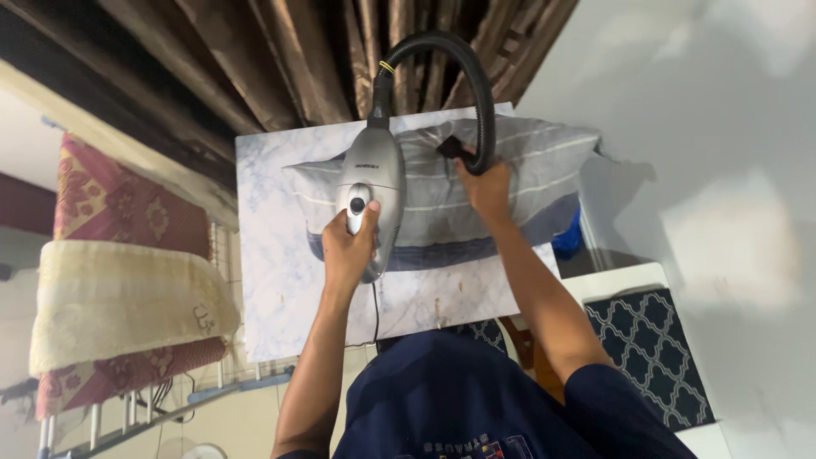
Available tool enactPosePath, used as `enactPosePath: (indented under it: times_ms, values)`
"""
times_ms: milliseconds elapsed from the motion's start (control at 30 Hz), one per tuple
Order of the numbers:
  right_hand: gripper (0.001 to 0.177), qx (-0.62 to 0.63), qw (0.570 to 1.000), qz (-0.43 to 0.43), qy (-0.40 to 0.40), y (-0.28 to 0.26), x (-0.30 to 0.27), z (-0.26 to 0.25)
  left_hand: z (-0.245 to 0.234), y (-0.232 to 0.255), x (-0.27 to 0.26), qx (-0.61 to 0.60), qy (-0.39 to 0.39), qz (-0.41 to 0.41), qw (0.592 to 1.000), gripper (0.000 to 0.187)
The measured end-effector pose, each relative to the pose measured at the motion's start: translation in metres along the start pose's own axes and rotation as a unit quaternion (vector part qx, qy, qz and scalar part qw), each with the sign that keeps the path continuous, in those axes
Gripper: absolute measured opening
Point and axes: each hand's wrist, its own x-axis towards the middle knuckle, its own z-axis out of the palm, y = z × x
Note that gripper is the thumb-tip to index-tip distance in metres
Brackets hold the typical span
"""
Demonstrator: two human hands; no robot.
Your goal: The person uses a handheld vacuum cleaner to remove air from a pillow placed inside a vacuum-seal storage bag on a table. They repeatedly move the vacuum nozzle over the bag's surface and press down with their hands to compress the pillow.
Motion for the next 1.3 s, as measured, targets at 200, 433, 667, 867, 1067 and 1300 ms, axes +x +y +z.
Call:
enactPosePath:
  times_ms: [200,433,667,867,1067,1300]
  values:
    - [0.031,-0.055,0.995,0.000,0.083,-0.001,0.017,-0.074,0.022,0.012,0.012,0.032,-0.040,-0.002,0.999,0.044]
    - [0.029,-0.101,0.982,-0.012,0.160,-0.006,0.013,-0.103,0.041,0.017,0.015,0.036,-0.058,0.001,0.998,0.043]
    - [0.028,-0.025,0.989,0.025,0.145,-0.002,0.006,-0.043,0.036,0.005,0.017,-0.009,-0.045,-0.004,0.999,0.042]
    - [0.026,0.081,0.992,0.095,0.003,-0.018,-0.022,0.024,0.034,-0.009,0.018,-0.035,-0.032,-0.015,0.999,0.043]
    - [0.030,0.063,0.997,0.047,-0.002,-0.019,-0.027,-0.015,0.041,-0.008,0.021,-0.048,-0.064,-0.029,0.996,0.045]
    - [0.029,-0.071,0.994,0.040,0.069,-0.027,-0.003,-0.110,0.056,0.024,0.022,-0.090,-0.136,-0.024,0.986,0.037]
